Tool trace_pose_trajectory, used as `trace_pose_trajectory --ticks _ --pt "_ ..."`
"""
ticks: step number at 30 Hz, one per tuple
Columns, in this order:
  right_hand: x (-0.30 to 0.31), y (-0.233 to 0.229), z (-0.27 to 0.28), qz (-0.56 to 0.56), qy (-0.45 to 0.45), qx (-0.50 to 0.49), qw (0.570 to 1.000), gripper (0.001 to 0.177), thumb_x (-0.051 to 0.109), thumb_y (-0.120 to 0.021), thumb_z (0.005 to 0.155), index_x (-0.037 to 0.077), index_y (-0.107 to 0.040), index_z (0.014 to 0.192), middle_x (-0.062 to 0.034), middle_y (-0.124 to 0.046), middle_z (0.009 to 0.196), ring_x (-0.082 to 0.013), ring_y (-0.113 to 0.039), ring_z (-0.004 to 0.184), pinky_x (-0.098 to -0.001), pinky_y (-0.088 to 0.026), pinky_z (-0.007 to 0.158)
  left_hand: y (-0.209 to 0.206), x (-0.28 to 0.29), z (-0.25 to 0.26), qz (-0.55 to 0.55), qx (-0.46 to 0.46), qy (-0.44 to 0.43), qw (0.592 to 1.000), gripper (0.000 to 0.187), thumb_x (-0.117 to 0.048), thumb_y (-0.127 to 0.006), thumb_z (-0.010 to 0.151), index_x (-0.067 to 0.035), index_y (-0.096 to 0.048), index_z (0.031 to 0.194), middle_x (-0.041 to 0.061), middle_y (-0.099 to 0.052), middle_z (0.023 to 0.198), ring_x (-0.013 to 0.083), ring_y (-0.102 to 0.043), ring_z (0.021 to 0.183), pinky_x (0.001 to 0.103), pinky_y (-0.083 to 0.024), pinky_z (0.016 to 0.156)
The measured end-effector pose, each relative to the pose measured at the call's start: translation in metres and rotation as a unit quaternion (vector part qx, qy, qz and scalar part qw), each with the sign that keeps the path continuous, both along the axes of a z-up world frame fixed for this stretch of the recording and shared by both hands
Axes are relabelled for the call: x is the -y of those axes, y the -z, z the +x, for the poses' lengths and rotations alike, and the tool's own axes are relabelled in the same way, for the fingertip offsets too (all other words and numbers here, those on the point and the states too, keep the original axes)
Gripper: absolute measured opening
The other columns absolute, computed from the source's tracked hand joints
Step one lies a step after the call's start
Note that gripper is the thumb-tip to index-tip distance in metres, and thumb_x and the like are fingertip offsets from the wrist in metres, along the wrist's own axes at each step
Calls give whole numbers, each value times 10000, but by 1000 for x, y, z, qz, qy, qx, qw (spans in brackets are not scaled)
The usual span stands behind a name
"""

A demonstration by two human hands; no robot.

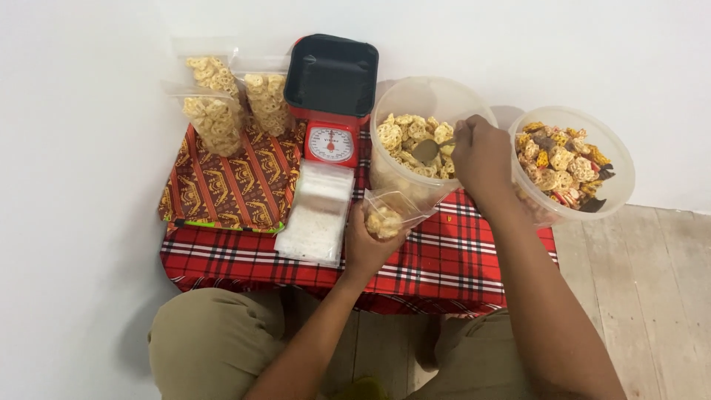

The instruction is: The person is manually packaging snacks by scooping them from a large container into small plastic bags using a spoon and their hands.

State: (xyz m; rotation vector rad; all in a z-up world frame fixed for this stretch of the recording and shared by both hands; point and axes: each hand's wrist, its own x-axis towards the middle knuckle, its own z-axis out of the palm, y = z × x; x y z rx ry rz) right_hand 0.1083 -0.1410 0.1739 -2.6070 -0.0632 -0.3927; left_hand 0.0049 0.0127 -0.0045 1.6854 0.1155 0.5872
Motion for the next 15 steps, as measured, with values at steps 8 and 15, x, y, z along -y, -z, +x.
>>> trace_pose_trajectory --ticks 8,15 --pt "-8 -1 6 9 -13 -37 999 328 341 -504 1076 128 -723 956 -156 -706 714 -469 -716 886 -562 -542 773 -7 0 0 1 12 -6 1000 862 -276 -1011 519 -30 -569 1217 260 -667 995 525 -674 986 579 -550 843" --pt "-7 -10 -11 202 -20 -90 975 300 227 -481 1036 90 -712 901 -72 -617 555 -187 -602 463 -298 -477 430 -14 0 -1 -8 23 -7 1000 848 -271 -1008 522 -33 -572 1209 238 -664 991 498 -683 980 547 -551 852"
